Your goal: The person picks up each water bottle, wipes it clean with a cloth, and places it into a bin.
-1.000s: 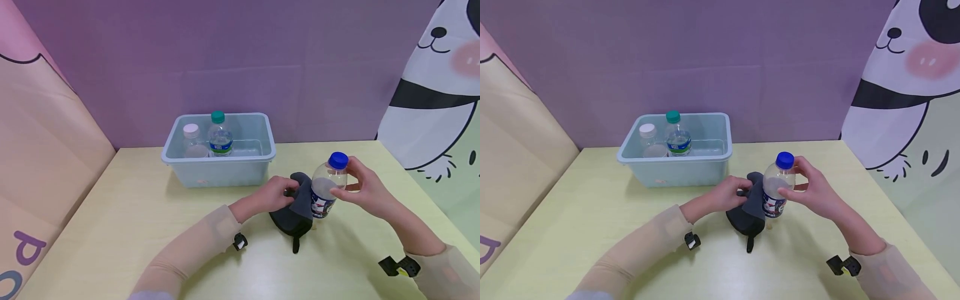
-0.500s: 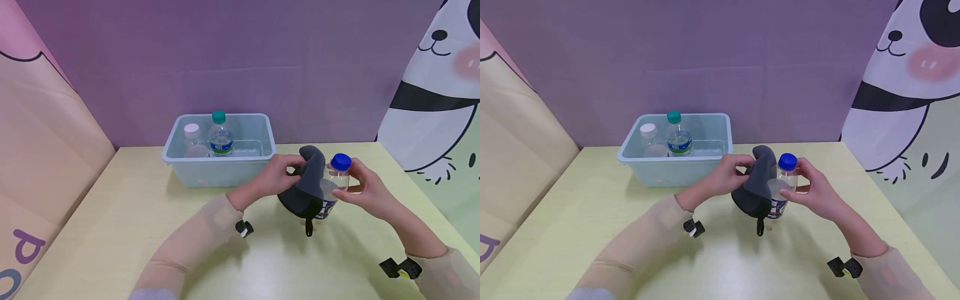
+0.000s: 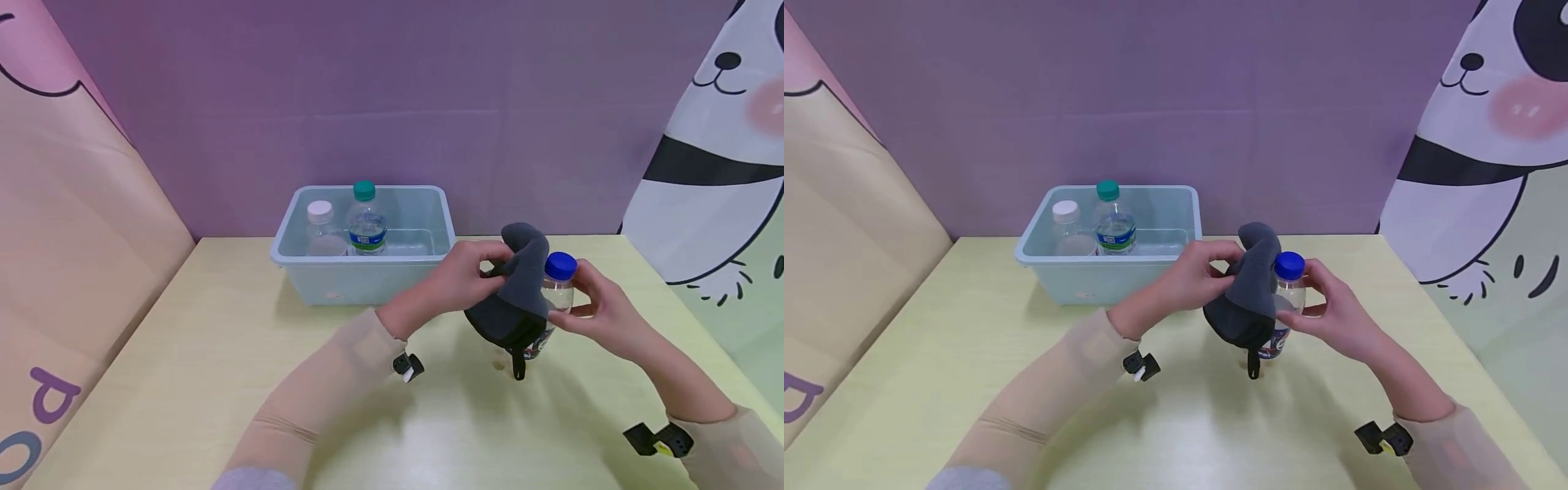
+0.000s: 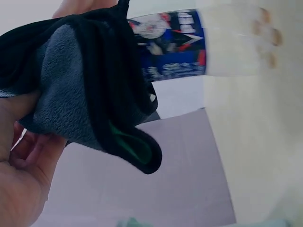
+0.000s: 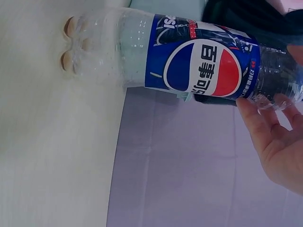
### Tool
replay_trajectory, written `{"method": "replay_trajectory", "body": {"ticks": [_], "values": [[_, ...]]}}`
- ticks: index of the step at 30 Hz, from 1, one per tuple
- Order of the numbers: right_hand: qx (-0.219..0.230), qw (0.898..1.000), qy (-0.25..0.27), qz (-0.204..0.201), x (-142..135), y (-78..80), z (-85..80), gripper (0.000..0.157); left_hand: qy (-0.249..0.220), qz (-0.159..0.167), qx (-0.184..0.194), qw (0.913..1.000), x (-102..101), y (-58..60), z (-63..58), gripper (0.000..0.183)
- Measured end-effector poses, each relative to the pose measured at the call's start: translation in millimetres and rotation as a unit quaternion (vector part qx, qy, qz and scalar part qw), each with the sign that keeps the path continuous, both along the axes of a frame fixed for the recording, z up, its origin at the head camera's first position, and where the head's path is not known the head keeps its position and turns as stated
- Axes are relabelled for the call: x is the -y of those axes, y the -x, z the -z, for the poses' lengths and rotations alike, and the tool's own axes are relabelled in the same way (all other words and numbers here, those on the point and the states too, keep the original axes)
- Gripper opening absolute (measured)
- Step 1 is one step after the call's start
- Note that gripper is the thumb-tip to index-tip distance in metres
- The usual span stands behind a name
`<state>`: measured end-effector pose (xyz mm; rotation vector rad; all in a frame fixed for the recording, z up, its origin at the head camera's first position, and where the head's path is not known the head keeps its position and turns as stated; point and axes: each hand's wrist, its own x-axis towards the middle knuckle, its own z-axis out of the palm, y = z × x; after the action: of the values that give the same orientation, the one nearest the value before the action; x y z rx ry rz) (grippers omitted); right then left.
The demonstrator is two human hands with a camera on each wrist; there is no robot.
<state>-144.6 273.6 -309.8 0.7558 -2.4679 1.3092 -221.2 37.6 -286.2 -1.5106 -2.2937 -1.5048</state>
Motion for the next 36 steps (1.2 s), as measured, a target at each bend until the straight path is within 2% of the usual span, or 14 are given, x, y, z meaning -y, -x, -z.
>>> {"method": "replay_trajectory", "body": {"ticks": [5, 12, 15, 17, 19, 22, 27, 32, 36], "values": [[0.0, 1.0, 0.004, 0.0, -0.8, 0.3, 0.6, 0.065, 0.037, -0.006, -0.013, 0.9992, 5.4, 0.8, 19.3, 0.012], [0.0, 1.0, -0.005, 0.007, -2.4, 0.9, 2.2, 0.067, 0.16, -0.007, -0.008, 0.9871, 1.8, 2.8, 57.2, 0.011], [0.001, 1.0, -0.003, 0.001, -1.0, 0.9, 0.8, 0.065, 0.16, -0.009, -0.015, 0.9869, 2.3, 3.3, 65.8, 0.012], [0.003, 1.0, -0.004, -0.001, -0.4, 0.3, -0.3, 0.063, 0.125, -0.006, -0.013, 0.992, 3.6, 3.0, 67.5, 0.012], [0.003, 1.0, -0.002, -0.002, 0.0, 0.6, -0.5, 0.063, 0.074, -0.005, -0.015, 0.9971, 4.6, 2.4, 65.9, 0.012], [-0.003, 1.0, 0.0, -0.01, 0.3, 0.5, -1.2, 0.063, -0.004, -0.008, -0.011, 0.9999, 5.1, 1.0, 56.3, 0.015], [-0.016, 1.0, 0.003, -0.018, -0.3, 1.1, -2.5, 0.063, -0.083, -0.005, 0.002, 0.9966, 2.1, -2.3, 27.3, 0.015], [-0.011, 1.0, 0.018, -0.008, -1.3, 2.2, -1.6, 0.066, -0.117, 0.027, 0.011, 0.9927, -7.4, -4.9, 1.7, 0.01], [-0.001, 1.0, 0.025, -0.002, -1.7, 2.2, -0.4, 0.068, -0.113, 0.023, 0.015, 0.9932, -10.9, -4.3, -1.4, 0.01]]}}
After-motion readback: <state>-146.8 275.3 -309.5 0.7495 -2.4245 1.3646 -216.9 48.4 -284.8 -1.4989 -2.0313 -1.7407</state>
